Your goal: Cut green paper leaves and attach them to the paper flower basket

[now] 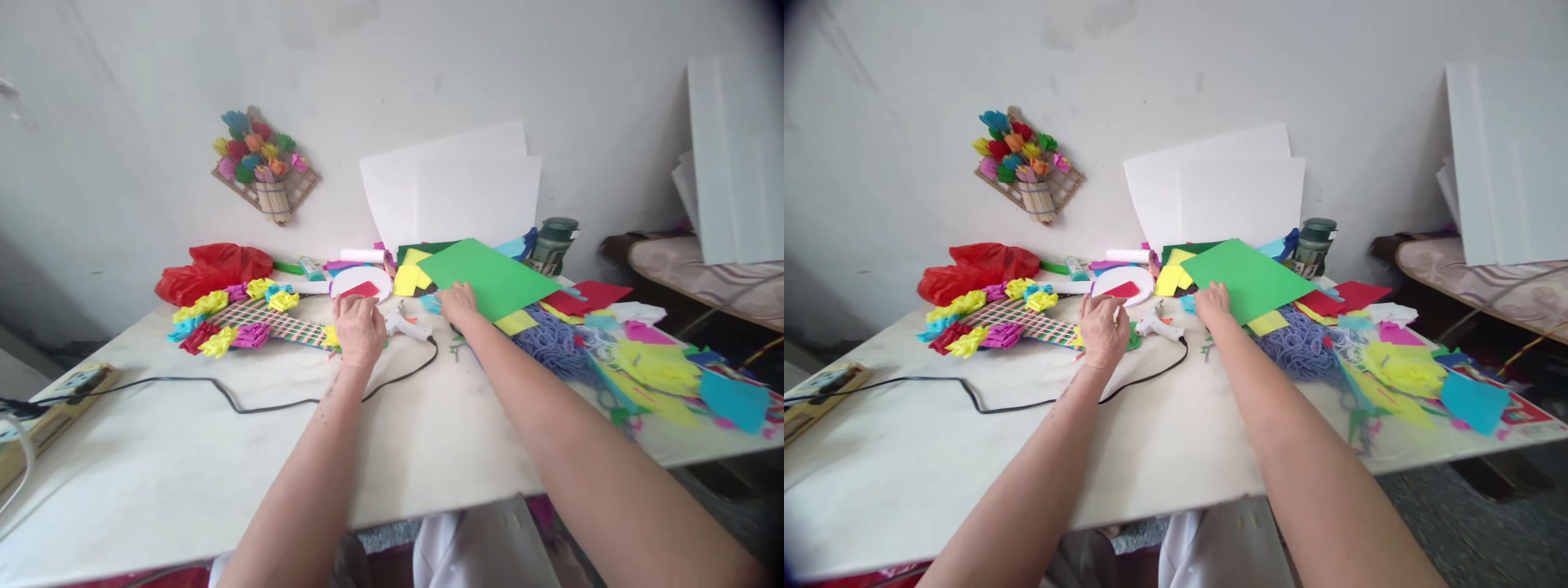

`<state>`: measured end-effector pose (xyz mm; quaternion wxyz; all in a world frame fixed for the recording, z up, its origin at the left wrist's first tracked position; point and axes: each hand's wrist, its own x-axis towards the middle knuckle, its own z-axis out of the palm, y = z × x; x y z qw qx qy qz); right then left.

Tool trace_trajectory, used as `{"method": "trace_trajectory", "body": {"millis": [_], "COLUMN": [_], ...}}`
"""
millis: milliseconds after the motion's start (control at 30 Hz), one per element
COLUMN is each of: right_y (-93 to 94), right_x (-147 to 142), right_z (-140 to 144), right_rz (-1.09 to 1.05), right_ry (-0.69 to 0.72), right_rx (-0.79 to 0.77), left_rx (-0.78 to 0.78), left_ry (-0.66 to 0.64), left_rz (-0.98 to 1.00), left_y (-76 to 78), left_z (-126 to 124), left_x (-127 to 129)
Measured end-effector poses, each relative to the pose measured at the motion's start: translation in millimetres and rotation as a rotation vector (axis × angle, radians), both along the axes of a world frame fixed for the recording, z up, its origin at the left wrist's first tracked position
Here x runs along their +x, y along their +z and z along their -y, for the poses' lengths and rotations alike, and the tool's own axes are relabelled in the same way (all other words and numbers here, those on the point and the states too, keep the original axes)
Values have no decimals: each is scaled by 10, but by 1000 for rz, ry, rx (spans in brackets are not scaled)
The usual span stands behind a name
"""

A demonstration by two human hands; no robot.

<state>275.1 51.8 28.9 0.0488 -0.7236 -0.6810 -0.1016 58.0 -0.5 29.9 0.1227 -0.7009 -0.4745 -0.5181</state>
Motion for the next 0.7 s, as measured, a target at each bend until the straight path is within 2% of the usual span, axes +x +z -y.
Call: {"method": "trace_trajectory", "body": {"millis": [100, 233, 333, 467, 600, 700], "right_y": [-68, -116, -117, -116, -115, -86], "right_x": [-5, -48, -64, -50, -49, -65], "right_z": [-71, -154, -219, -290, -324, -348], "right_rz": [85, 157, 194, 165, 146, 114], "right_ry": [31, 64, 33, -35, -42, -50], "right_rx": [-36, 19, 7, -48, -7, -38], "left_rx": [-30, -39, -42, -44, -30, -37], "left_ry": [-4, 2, 4, 16, 34, 32], "left_rz": [-33, -54, -54, -60, -58, -40], "left_y": [2, 1, 3, 5, 5, 1], "left_z": [14, 20, 21, 20, 9, -6], "left_x": [10, 14, 18, 17, 3, -8]}}
